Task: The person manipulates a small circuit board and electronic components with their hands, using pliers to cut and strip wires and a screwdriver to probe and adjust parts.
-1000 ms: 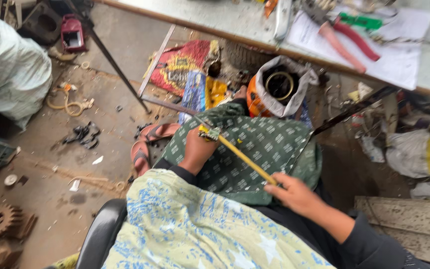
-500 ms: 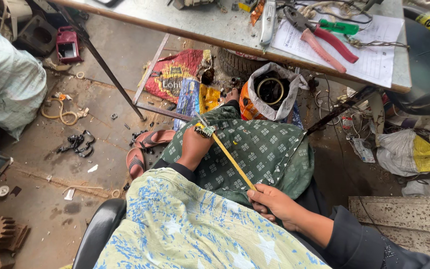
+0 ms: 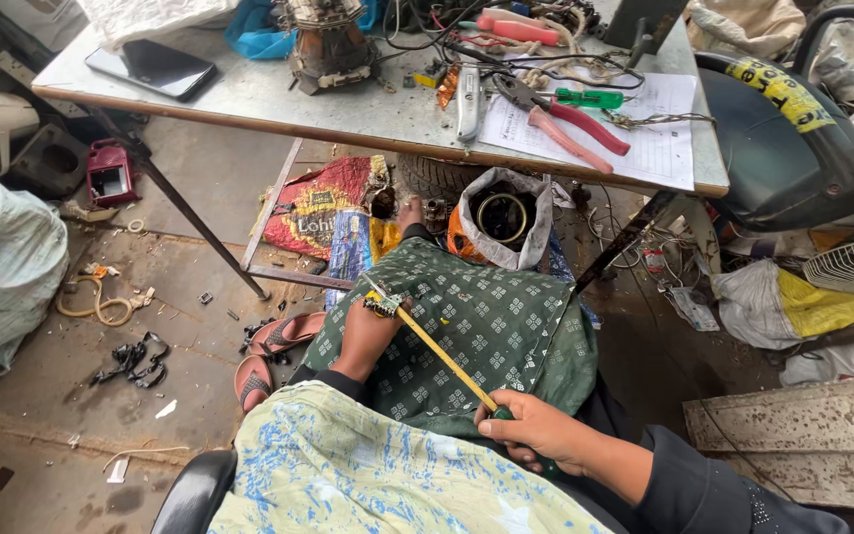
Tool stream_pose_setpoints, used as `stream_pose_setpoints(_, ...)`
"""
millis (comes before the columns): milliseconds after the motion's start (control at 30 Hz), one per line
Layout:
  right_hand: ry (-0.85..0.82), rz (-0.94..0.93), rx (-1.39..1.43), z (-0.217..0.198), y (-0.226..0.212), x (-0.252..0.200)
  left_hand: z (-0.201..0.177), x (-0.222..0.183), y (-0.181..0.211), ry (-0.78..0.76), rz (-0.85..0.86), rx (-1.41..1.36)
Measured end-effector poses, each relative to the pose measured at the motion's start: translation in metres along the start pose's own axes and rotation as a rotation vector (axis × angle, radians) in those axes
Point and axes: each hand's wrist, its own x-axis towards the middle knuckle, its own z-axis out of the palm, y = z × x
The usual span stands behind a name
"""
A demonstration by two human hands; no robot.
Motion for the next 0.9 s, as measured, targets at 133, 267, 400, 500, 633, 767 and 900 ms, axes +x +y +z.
stream_pose_setpoints(133,-0.037,-0.014,-0.013,-0.002,-0.002,-0.001,-0.002,0.002,0.002,-0.009,-0.073,-0.012)
stream_pose_setpoints(267,-0.037,-0.032,-0.044,-0.003,-0.001,0.005,-0.011,-0.004,0.005,0.009,-0.078,-0.043)
stream_pose_setpoints(400,-0.015,-0.053,-0.069,-0.005,0.0,0.004,-0.017,-0.003,0.021,0.003,-0.077,-0.033)
stream_pose_setpoints(500,0.006,-0.04,-0.098,-0.012,-0.001,0.002,-0.022,-0.006,0.032,0.06,0.183,0.028)
stream_pose_setpoints(633,-0.007,-0.072,-0.107,-0.016,0.001,0.001,-0.022,-0.007,0.035,-0.035,-0.011,0.038)
stream_pose_setpoints(767,-0.039,-0.092,-0.156,-0.017,0.003,0.005,-0.025,-0.011,0.031,-0.111,-0.157,0.035)
stream_pose_setpoints(900,-0.064,-0.116,-0.224,-0.018,0.003,0.01,-0.031,-0.019,0.025,-0.054,-0.139,-0.09)
